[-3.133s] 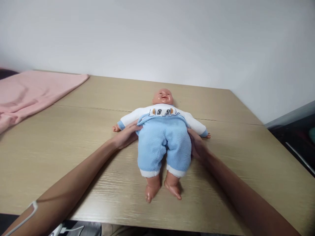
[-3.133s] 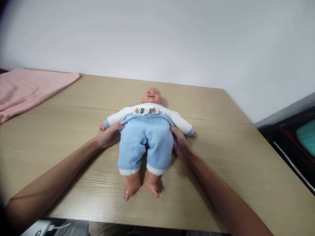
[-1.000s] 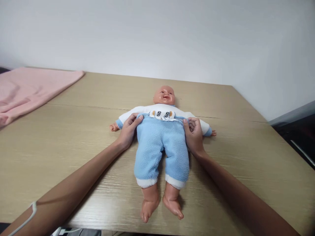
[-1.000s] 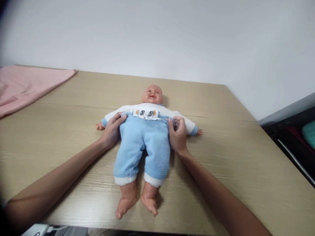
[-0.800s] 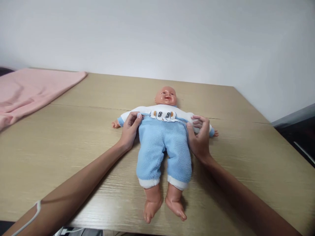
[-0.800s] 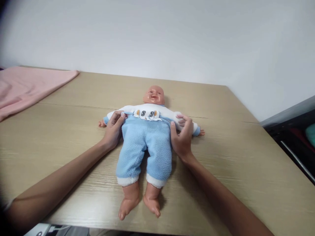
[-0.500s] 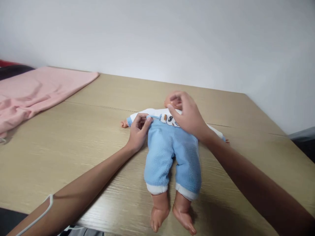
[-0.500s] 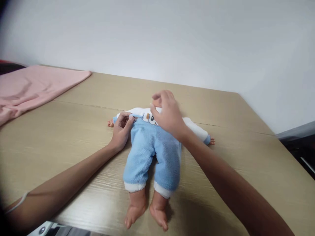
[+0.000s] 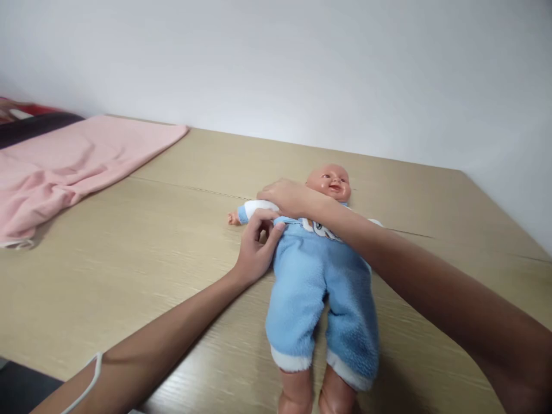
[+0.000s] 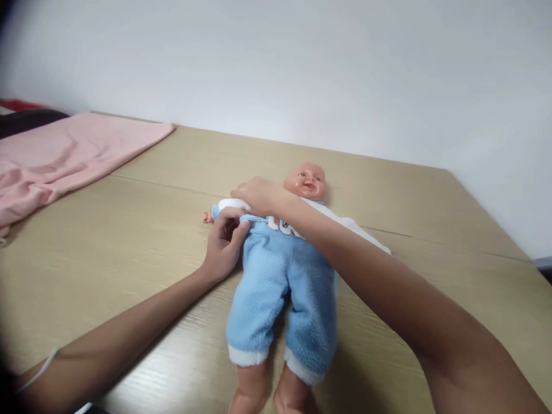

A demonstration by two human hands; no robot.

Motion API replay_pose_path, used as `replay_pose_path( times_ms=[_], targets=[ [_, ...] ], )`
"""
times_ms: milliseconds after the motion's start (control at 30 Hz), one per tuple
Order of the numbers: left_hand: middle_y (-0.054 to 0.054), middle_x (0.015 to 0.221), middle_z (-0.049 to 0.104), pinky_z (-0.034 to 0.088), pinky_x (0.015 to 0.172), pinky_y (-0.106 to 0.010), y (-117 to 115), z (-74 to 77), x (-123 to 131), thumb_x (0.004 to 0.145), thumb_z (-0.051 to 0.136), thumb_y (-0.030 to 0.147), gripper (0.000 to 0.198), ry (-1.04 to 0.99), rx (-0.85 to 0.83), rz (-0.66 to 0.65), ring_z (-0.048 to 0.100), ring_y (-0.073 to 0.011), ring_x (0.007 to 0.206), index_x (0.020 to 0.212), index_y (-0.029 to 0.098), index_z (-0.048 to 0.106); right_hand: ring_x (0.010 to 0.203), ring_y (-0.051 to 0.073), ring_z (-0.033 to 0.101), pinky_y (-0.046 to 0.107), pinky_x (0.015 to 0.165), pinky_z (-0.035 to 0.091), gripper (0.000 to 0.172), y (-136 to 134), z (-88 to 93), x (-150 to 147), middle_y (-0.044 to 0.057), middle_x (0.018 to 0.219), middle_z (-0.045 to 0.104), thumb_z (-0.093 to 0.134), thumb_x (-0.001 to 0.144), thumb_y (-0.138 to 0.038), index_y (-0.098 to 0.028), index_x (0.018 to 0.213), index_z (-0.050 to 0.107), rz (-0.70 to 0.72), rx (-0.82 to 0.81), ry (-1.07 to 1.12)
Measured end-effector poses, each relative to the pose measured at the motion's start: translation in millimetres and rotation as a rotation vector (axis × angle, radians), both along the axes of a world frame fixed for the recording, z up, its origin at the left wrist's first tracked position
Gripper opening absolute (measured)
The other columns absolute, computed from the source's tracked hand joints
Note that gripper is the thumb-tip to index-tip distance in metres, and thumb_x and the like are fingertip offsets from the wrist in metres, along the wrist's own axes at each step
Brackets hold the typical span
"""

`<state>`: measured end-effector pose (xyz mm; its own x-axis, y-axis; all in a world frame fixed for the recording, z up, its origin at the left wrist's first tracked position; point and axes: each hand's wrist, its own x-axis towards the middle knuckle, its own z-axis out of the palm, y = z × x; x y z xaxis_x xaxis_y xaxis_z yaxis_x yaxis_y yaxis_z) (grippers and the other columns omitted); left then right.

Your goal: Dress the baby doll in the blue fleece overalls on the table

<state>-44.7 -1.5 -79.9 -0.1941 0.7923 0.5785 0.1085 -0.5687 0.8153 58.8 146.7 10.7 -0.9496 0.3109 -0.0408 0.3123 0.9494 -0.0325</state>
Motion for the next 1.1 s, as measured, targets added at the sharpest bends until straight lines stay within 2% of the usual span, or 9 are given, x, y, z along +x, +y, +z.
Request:
replay_pose_path(
  times_ms=[133, 333, 467, 600, 733, 800, 900, 1000, 1100],
  targets=[
    [0.000, 0.099, 0.065, 0.047, 0.083, -0.033, -4, 0.2, -2, 0.113, 0.068, 0.030, 0.007, 0.114, 0.113, 0.096, 0.056, -0.0171, 0.088, 0.109, 0.025, 0.068, 0.095, 0.028, 0.069, 0.037, 0.085, 0.046, 0.022, -7, 9.8, 27, 0.012, 0.109, 0.079, 0.065, 0.095, -0.023, -0.015, 0.114, 0.075, -0.052, -0.129, 0.392],
    [-0.005, 0.117, 0.063, 0.050, 0.107, -0.046, -8, -10.4, -5, 0.109, 0.074, 0.036, 0.008, 0.289, 0.295, 0.335, 0.061, -0.0255, 0.117, 0.115, 0.030, 0.073, 0.113, 0.027, 0.069, 0.040, 0.102, 0.052, 0.048, -7, 2.8, 63, 0.004, 0.122, 0.077, 0.059, 0.081, -0.012, -0.022, 0.125, 0.073, -0.177, -0.632, 0.639],
    [-0.008, 0.132, 0.062, 0.054, 0.110, -0.049, -9, -11.6, 0, 0.113, 0.067, 0.041, 0.011, 0.148, 0.388, 0.280, 0.064, -0.0270, 0.126, 0.119, 0.031, 0.068, 0.128, 0.031, 0.067, 0.050, 0.117, 0.050, 0.051, -6, -6.5, 72, 0.007, 0.131, 0.077, 0.060, 0.079, -0.007, -0.026, 0.122, 0.080, -0.174, -0.567, 0.657],
    [-0.003, 0.111, 0.069, 0.058, 0.096, -0.036, -9, -5.3, 9, 0.117, 0.060, 0.041, 0.012, -0.117, 0.160, 0.147, 0.069, -0.0188, 0.103, 0.120, 0.030, 0.062, 0.136, 0.031, 0.065, 0.052, 0.124, 0.046, 0.044, -18, -6.7, 73, 0.010, 0.136, 0.074, 0.062, 0.086, -0.006, -0.026, 0.118, 0.085, -0.125, -0.398, 0.637],
    [0.002, 0.091, 0.062, 0.054, 0.080, -0.026, -4, 0.6, 10, 0.108, 0.073, 0.058, 0.034, -0.254, -0.102, 0.150, 0.062, -0.0142, 0.083, 0.105, 0.026, 0.064, 0.116, 0.029, 0.071, 0.045, 0.109, 0.052, 0.027, -41, 5.5, 83, 0.012, 0.131, 0.079, 0.066, 0.104, -0.029, -0.021, 0.126, 0.080, -0.295, -0.350, 0.633],
    [0.001, 0.096, 0.065, 0.055, 0.082, -0.025, 0, 1.4, 8, 0.103, 0.079, 0.063, 0.040, -0.292, -0.152, 0.126, 0.064, -0.0143, 0.087, 0.103, 0.025, 0.066, 0.097, 0.026, 0.070, 0.040, 0.094, 0.052, 0.031, -54, 13.6, 92, 0.010, 0.111, 0.082, 0.063, 0.110, -0.045, -0.019, 0.113, 0.080, -0.376, -0.382, 0.572],
    [0.000, 0.100, 0.069, 0.056, 0.087, -0.024, 5, -0.6, 3, 0.100, 0.081, 0.065, 0.043, -0.356, -0.213, 0.042, 0.067, -0.0148, 0.094, 0.102, 0.025, 0.066, 0.083, 0.022, 0.065, 0.036, 0.081, 0.044, 0.040, -71, 18.6, 103, 0.002, 0.086, 0.075, 0.061, 0.111, -0.054, -0.022, 0.093, 0.076, -0.360, -0.436, 0.460],
    [0.002, 0.092, 0.070, 0.054, 0.071, -0.022, 14, -4.0, -3, 0.099, 0.081, 0.065, 0.043, -0.439, -0.318, -0.055, 0.065, -0.0132, 0.079, 0.101, 0.027, 0.062, 0.090, 0.022, 0.065, 0.034, 0.085, 0.044, 0.033, -79, 9.2, 105, 0.001, 0.095, 0.074, 0.070, 0.106, -0.054, -0.023, 0.098, 0.072, -0.378, -0.505, 0.565],
    [0.004, 0.085, 0.070, 0.048, 0.057, -0.021, 28, -4.5, -10, 0.095, 0.086, 0.061, 0.042, -0.512, -0.431, -0.125, 0.060, -0.0115, 0.065, 0.102, 0.027, 0.062, 0.098, 0.023, 0.065, 0.035, 0.091, 0.047, 0.034, -78, -8.0, 99, 0.002, 0.104, 0.071, 0.071, 0.103, -0.057, -0.023, 0.102, 0.067, -0.449, -0.693, 0.788]
  ],
)
